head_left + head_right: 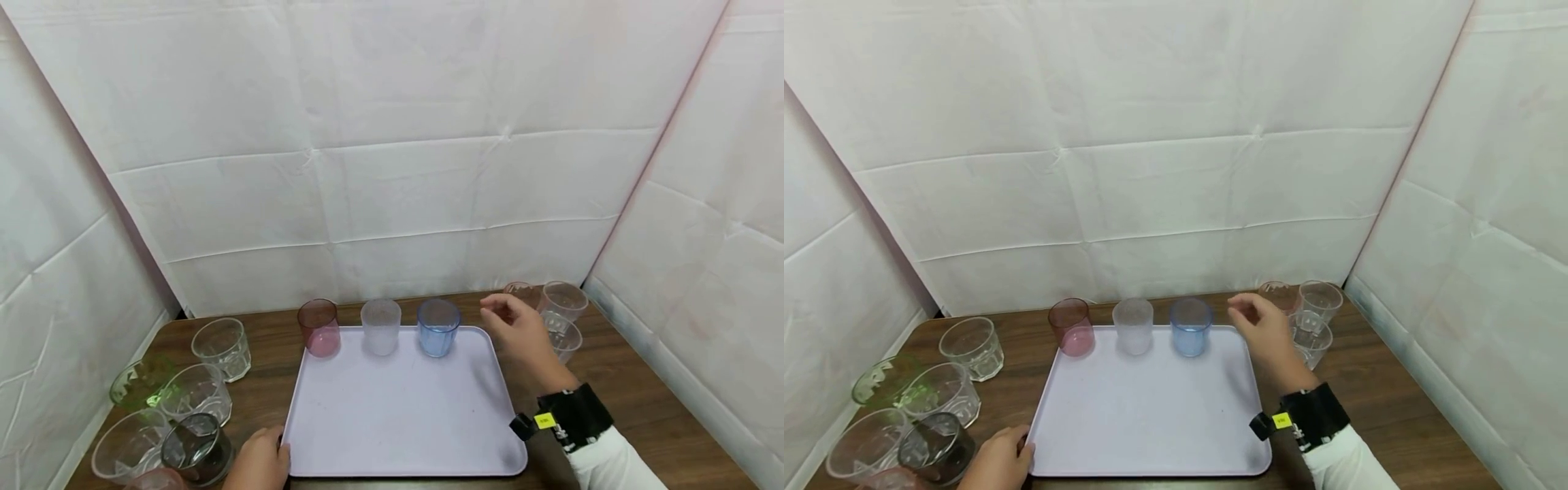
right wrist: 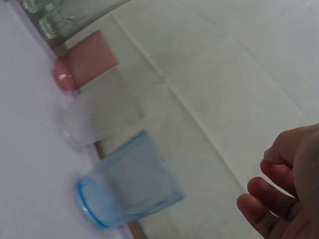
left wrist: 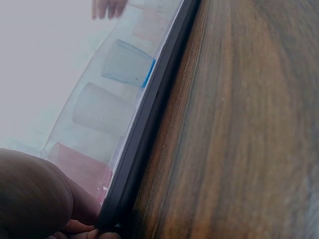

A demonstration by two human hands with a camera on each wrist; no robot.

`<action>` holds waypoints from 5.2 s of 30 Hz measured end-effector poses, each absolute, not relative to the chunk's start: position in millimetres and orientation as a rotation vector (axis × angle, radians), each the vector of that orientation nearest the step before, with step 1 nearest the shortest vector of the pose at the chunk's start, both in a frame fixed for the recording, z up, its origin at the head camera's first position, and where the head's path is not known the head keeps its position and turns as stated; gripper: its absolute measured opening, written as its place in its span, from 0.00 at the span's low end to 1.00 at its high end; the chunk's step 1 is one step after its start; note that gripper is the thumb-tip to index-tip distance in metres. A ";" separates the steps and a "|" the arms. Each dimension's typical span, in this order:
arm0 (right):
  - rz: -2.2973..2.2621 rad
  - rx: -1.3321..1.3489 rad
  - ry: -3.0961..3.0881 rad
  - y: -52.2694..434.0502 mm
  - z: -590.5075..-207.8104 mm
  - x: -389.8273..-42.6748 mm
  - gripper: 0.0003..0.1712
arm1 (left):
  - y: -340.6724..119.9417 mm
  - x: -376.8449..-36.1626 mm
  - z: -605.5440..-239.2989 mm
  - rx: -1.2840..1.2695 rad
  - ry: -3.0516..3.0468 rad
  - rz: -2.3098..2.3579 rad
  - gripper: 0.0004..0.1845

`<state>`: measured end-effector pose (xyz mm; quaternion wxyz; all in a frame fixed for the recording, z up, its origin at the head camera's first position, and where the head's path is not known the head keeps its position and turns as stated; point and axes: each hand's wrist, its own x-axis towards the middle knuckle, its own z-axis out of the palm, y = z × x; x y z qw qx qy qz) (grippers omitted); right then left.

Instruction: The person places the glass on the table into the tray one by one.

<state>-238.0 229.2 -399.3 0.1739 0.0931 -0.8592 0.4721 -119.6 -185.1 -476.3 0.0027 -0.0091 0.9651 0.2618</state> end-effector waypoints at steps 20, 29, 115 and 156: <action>1.218 0.020 -2.201 329.4 -381.1 -180.4 0.16 | -188.7 -120.3 -486.6 0.091 3.113 0.840 0.11; 1.210 -0.090 -2.168 365.5 -423.3 -188.7 0.23 | -191.5 -122.0 -488.9 0.094 3.079 0.849 0.11; 1.455 -0.015 -2.504 342.3 -465.3 -229.6 0.56 | -189.5 -120.8 -486.5 0.043 3.076 0.818 0.11; 1.580 0.306 -2.462 254.2 -478.5 -283.0 0.52 | -187.6 -120.8 -483.9 0.046 3.070 0.831 0.12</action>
